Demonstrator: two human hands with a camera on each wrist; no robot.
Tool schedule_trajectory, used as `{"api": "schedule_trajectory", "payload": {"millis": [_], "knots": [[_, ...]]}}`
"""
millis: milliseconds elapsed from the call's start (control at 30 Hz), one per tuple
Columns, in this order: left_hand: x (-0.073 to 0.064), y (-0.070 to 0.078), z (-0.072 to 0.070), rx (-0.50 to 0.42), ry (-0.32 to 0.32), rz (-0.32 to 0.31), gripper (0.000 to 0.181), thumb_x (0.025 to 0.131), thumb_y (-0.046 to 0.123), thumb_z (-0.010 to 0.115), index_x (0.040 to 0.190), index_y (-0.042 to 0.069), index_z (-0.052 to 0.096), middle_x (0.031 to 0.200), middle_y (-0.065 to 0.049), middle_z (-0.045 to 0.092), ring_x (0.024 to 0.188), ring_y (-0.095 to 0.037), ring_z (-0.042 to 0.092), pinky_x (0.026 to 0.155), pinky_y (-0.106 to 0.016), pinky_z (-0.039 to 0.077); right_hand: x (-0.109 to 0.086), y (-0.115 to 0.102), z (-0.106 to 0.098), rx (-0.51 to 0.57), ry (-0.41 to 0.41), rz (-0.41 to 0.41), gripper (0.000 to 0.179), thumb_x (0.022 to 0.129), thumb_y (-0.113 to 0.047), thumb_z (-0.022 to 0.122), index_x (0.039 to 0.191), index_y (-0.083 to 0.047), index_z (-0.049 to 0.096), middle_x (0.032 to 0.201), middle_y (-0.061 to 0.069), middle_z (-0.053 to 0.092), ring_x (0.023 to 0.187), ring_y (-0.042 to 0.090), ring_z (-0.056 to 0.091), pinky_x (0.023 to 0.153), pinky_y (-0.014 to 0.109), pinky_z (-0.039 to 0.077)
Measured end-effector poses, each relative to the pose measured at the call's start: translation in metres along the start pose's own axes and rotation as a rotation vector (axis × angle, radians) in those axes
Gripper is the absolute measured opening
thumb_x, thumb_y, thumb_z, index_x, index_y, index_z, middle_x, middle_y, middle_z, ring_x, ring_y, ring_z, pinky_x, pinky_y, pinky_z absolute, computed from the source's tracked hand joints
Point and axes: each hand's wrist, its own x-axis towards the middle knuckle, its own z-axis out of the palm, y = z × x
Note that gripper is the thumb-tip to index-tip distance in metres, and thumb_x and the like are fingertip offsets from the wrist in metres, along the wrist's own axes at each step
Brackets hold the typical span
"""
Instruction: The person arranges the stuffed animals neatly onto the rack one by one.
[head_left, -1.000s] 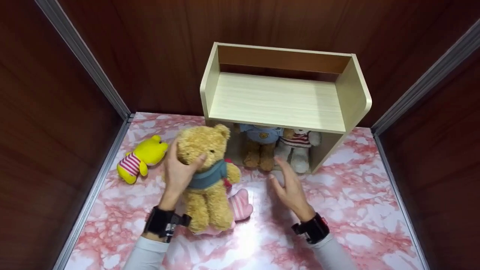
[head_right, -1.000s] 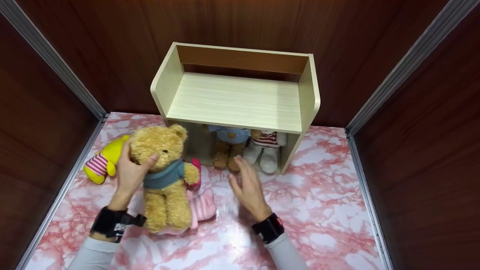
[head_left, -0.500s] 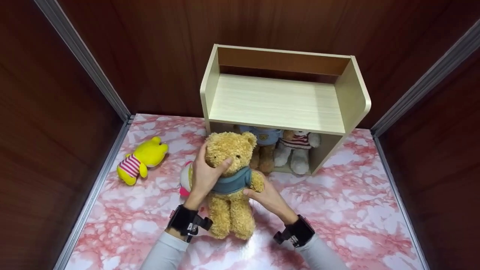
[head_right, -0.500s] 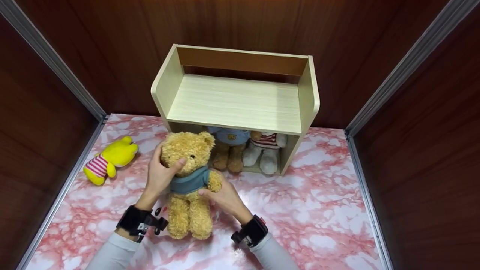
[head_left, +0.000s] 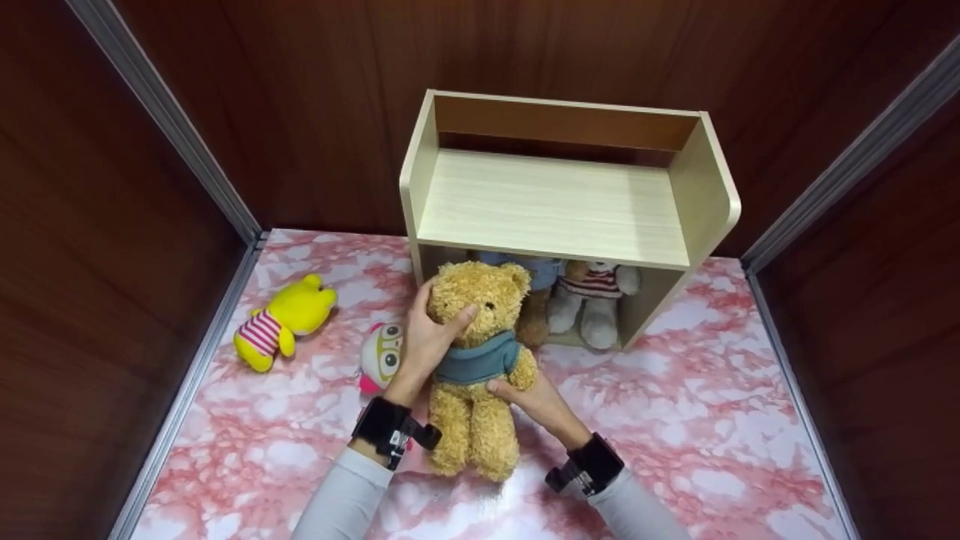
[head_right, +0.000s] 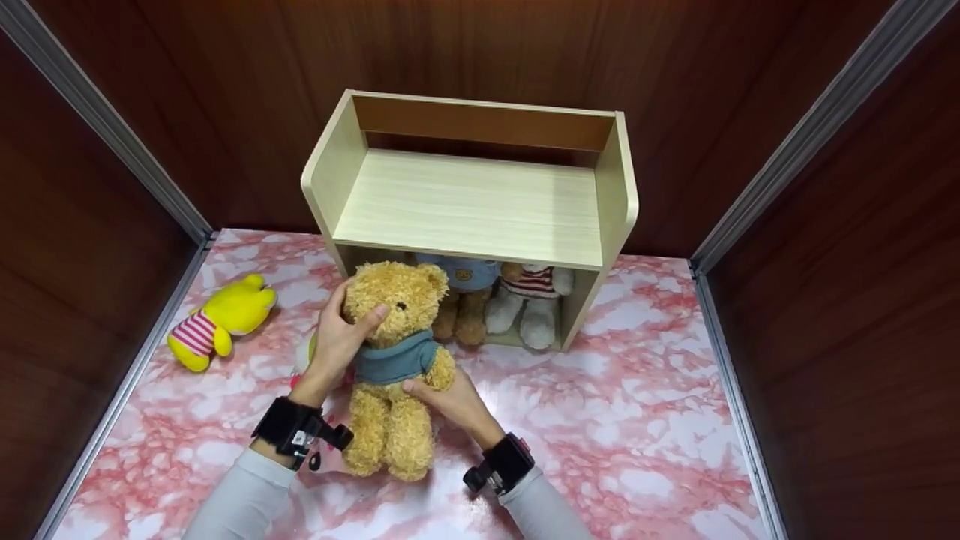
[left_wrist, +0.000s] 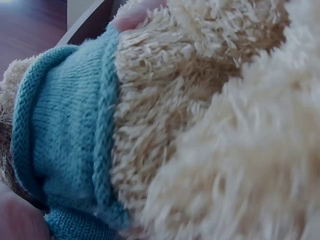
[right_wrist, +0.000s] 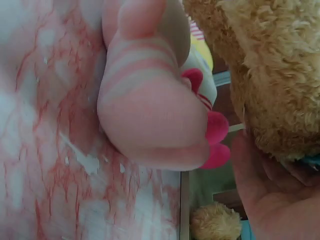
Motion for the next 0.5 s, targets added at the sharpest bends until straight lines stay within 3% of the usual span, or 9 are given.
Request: {"api": "schedule_trajectory", "payload": {"millis": [67,167,333,400,500], "knots": [[0.002,0.001,0.004,-0.006,-0.012,-0.008,0.089,0.08,0.046,0.084,0.153,0.01,0.047,0.145,-0.017,0.058,0.125,-0.033,0.06,0.106,-0.046,0.05,0.0,0.0,0.003,0.026,0.035,0.014,0.067,0.094,-0.025,0.078,0.15,-0.009,0.045,0.139,0.005,0.059,0.129,0.02,0.054,0.11,0.035,0.042],[0.003,0.001,0.01,0.043,-0.027,0.007,0.102,0.079,0.06,0.082,0.157,0.009,0.041,0.152,-0.019,0.052,0.134,-0.035,0.054,0.112,-0.05,0.044,0.004,-0.001,0.007,0.089,0.086,0.008,0.064,0.094,-0.023,0.078,0.147,-0.007,0.048,0.139,0.008,0.06,0.128,0.023,0.055,0.111,0.036,0.042],[-0.002,-0.005,0.016,0.213,-0.101,0.127,0.119,0.083,0.083,0.059,0.164,0.004,0.021,0.165,-0.024,0.03,0.15,-0.04,0.032,0.121,-0.057,0.029,0.011,-0.002,0.009,0.24,0.165,0.031,0.063,0.093,-0.014,0.076,0.148,-0.005,0.047,0.138,0.012,0.061,0.124,0.025,0.058,0.108,0.037,0.046],[-0.005,-0.01,0.013,0.247,-0.118,0.184,0.112,0.089,0.082,0.05,0.165,0.006,0.019,0.166,-0.024,0.027,0.151,-0.041,0.029,0.121,-0.057,0.028,0.013,-0.001,0.007,0.28,0.205,0.044,0.062,0.092,-0.01,0.076,0.146,-0.004,0.047,0.137,0.014,0.061,0.122,0.025,0.06,0.106,0.036,0.049],[-0.008,-0.024,0.004,0.236,-0.103,0.272,0.086,0.101,0.065,0.05,0.162,0.008,0.031,0.162,-0.021,0.036,0.148,-0.038,0.037,0.119,-0.055,0.033,0.016,0.0,0.001,0.345,0.268,0.079,0.055,0.089,-0.006,0.076,0.139,-0.003,0.051,0.128,0.013,0.064,0.112,0.024,0.063,0.099,0.034,0.054]]}}
